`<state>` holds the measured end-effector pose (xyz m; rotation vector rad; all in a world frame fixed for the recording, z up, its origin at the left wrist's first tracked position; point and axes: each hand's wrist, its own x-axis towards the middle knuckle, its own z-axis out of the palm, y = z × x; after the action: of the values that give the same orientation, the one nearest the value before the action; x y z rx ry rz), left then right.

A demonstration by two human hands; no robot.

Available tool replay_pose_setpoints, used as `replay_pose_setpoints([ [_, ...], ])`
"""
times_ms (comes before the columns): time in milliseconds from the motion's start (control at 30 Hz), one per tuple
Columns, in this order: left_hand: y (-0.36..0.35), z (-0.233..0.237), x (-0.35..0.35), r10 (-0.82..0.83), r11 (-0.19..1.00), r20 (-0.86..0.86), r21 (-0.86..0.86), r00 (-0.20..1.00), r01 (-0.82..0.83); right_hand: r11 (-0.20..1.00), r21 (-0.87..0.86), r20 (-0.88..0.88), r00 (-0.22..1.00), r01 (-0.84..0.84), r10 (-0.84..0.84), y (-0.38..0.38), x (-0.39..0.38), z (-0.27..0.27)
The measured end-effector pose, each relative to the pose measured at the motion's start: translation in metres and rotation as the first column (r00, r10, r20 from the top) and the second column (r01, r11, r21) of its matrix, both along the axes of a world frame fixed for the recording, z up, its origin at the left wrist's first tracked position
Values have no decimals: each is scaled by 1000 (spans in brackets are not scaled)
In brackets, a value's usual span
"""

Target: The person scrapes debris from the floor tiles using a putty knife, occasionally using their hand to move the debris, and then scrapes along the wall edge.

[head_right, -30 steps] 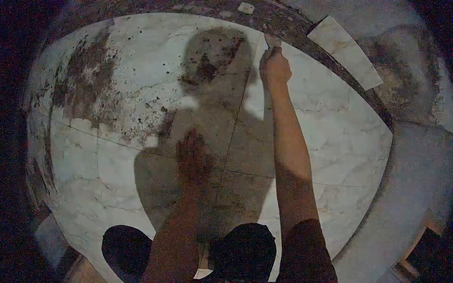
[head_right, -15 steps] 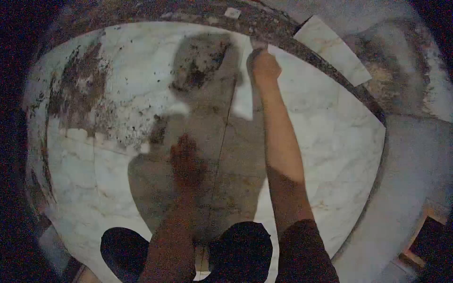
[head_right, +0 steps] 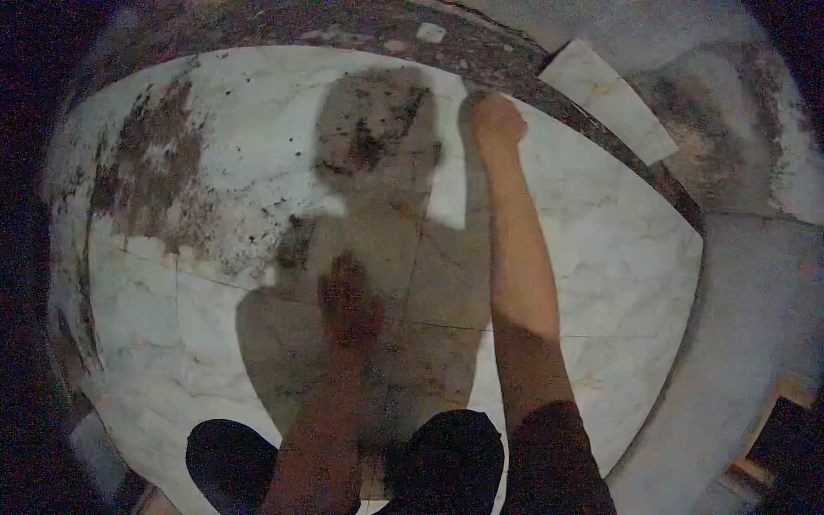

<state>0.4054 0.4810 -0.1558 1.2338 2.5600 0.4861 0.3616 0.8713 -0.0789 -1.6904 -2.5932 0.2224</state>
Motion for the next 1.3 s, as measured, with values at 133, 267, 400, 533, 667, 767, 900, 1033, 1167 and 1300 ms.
replay_pose_setpoints([
  [133,0,7,1,2,997,34,-72,999,1,999,-41,35,999,22,-20,12,17,-9],
  [267,-2,3,2,-2,999,42,-43,999,4,998,39,-9,999,-46,47,27,35,-27],
  [400,-4,1,0,1,998,13,-65,1000,0,995,33,-20,995,-94,94,14,21,1],
  [533,-4,2,2,-2,1000,12,-24,1000,2,982,-43,-116,977,-186,180,33,11,-23],
  [667,0,1,1,-4,1000,-49,-19,999,3,987,-52,-61,987,-153,150,21,-4,-4],
  [767,-2,4,3,-15,998,-15,-61,1000,14,975,-96,-86,978,-200,192,17,-12,-12],
  [900,-4,-8,3,6,1000,-53,-1,999,-6,953,-53,-111,950,-298,291,42,-26,-26],
  [1033,-1,7,3,-2,1000,-26,-12,1000,2,968,10,12,968,-252,252,17,-40,-2],
  [1167,-2,-1,0,-2,1000,-13,20,1000,2,926,-148,-209,926,-347,314,2,-31,10],
  [1300,-4,-3,0,-11,1000,4,-25,1000,11,608,-748,-639,537,-266,-551,-6,-1,20],
])
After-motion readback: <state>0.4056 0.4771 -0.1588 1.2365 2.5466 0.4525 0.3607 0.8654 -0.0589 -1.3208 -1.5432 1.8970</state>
